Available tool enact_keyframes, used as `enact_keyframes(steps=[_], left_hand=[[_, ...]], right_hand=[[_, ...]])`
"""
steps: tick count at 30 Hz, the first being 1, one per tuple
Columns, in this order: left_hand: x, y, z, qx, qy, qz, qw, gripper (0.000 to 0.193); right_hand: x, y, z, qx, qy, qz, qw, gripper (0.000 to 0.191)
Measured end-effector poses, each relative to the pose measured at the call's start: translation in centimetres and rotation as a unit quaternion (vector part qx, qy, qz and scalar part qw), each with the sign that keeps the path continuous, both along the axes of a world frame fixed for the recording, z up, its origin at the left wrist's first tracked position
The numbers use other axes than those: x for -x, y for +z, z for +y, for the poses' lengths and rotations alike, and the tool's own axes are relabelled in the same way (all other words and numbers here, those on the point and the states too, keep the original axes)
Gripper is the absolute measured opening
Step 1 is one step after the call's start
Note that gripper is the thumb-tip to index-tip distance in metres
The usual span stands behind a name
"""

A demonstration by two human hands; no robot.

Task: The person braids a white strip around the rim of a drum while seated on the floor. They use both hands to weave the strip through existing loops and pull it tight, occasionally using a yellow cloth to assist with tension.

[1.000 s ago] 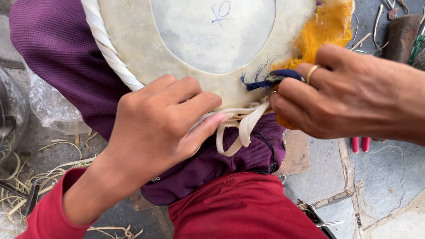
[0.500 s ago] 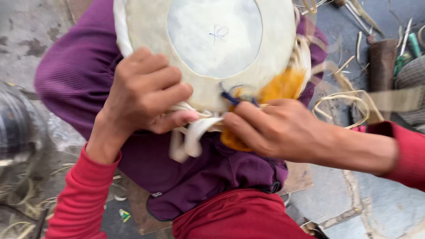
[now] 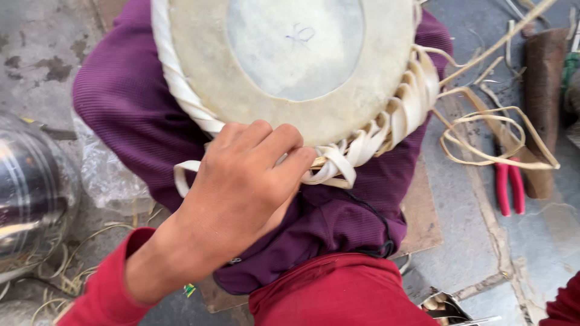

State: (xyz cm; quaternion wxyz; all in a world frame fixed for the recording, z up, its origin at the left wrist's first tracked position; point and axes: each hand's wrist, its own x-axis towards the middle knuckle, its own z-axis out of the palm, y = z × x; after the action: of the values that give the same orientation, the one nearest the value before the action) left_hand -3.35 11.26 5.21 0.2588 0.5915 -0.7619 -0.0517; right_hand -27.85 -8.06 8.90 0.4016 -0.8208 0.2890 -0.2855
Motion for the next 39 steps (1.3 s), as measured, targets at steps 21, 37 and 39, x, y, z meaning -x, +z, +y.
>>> enact_keyframes(steps=[21, 37, 39], left_hand=[[2.0, -1.5, 0.2, 0.009, -0.011, -0.136, 0.991, 0.010], [3.6, 0.6, -0.9, -0.065, 0.086, -0.056, 0.993, 0.012], [2.9, 0.3, -1.2, -0.097, 0.083, 0.041, 0.991, 0.011]], right_hand=[[1.4, -6.5, 2.7, 0.431, 0.139, 0.160, 0.877, 0.037], [0.0, -5.9, 2.7, 0.376, 0.173, 0.170, 0.894, 0.047], [0.5, -6.8, 2.1, 0.392, 0.167, 0.129, 0.896, 0.034]])
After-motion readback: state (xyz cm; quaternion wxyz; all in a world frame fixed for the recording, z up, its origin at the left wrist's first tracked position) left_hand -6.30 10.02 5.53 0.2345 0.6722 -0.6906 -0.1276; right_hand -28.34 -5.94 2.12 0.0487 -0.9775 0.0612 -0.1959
